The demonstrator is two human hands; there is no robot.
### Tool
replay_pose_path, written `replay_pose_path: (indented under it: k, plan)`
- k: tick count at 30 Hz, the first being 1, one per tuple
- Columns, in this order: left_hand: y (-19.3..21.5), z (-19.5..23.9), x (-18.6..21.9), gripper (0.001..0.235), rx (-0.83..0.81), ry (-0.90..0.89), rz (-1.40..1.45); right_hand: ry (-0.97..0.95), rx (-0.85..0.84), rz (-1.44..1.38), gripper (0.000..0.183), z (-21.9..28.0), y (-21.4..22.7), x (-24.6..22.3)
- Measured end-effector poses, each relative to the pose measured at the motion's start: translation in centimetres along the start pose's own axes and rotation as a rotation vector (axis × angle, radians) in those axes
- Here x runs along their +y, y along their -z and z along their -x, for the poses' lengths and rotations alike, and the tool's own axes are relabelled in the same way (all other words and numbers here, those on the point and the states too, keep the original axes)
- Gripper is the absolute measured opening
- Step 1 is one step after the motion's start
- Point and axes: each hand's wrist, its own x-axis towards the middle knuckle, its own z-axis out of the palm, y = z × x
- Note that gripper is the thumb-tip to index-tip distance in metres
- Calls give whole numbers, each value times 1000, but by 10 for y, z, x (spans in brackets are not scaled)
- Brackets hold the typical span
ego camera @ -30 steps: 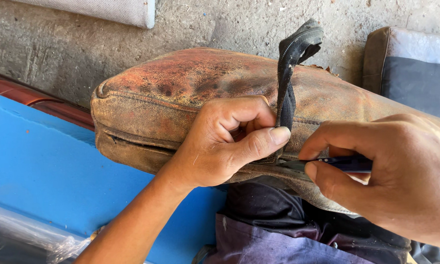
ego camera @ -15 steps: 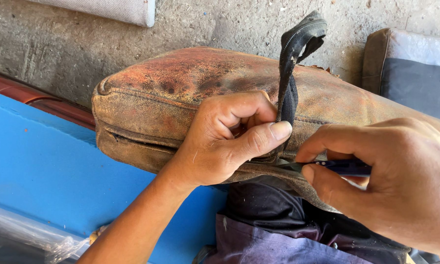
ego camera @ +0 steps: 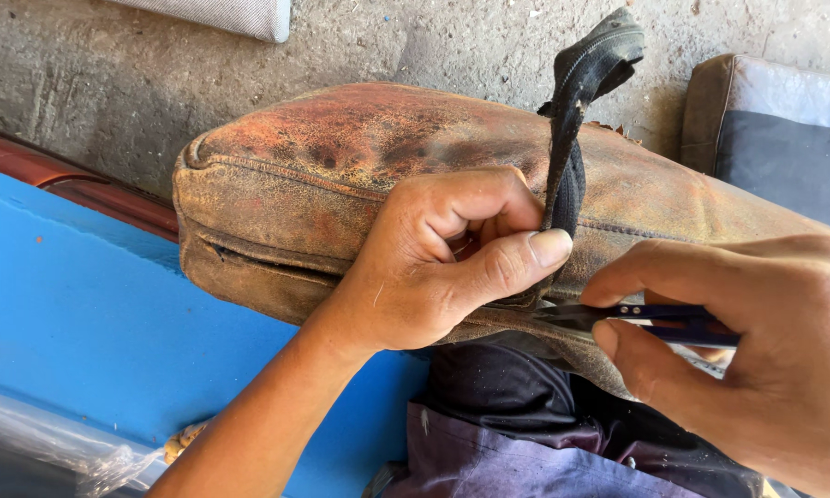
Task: The person uses a small knife to carefully cut the stitching along the zipper of a worn brown leather cushion. They work along the seam, gradually detaching the zipper from the cushion cover.
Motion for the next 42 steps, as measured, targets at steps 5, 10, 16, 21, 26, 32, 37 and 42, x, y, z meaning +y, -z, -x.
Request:
replay_pose_path:
  k: [5,10,16,21,26,32,37,42]
  plan:
    - [0,2,2,28,13,-32,-69,11,-21,-39,21,-3,1,-5]
    - [2,2,1,28,8,-72,-91,-257,-164,138,20,-8,3,-15]
    - [3,2,0,27,3,-80,-62,-34,-33,45,20,-8,4,-22]
    - [6,2,1,27,22,-103,43,-94,-83,173,22,-12,1,-31]
    - [9,1,2,27,39,-143,93,-28,-69,134,23,-15,4,-45]
    - [15,-2,1,25,84,-160,108,-196,-248,281,21,-21,14,-65]
    - [19,-2,1,19,145,-127,130,-94,-226,75,23,-21,19,-65]
    - [27,2,1,14,185,-99,157,199,-153,-226,20,-24,18,-52]
